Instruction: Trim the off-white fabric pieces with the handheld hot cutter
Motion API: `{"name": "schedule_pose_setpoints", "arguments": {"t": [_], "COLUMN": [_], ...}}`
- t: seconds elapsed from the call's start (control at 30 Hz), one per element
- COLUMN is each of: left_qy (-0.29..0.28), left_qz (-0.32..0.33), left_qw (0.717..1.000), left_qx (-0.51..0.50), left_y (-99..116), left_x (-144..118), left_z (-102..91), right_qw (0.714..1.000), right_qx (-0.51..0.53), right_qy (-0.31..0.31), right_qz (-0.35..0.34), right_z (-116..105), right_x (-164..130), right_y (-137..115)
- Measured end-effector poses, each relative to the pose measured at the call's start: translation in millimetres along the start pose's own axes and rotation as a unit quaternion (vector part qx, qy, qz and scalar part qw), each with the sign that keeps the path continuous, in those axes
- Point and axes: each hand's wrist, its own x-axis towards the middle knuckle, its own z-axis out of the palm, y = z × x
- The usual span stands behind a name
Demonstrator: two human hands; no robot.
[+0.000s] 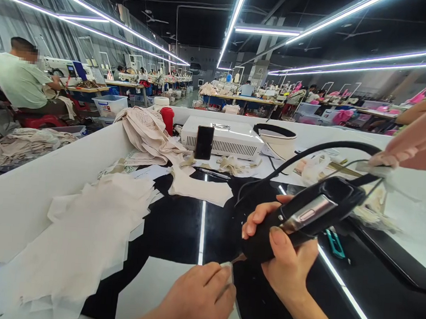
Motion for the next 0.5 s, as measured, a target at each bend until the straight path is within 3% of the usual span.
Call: {"name": "schedule_pose_setpoints", "arguments": {"t": [0.13,0.37,0.5], "left_qy": [0.014,-0.034,-0.021], "left_qz": [-0.004,0.008,0.010], "left_qw": [1.000,0.999,1.000], "left_qx": [0.005,0.010,0.013], "left_y": [0.2,-1.3,-0.4], "left_x": [-0.9,-8.4,-7.7], "left_z": [-0.3,1.0,1.7], "right_qw": [1.000,1.000,1.000], "right_qx": [0.004,-0.002,-0.003], "right_qy": [0.000,0.000,0.000], "right_qz": [0.003,0.007,0.006], "right_z": [0.4,1.2,2.1], "right_x": [-0.3,0.2,1.2], "right_y": [-0.7,-1.5,-1.1]}}
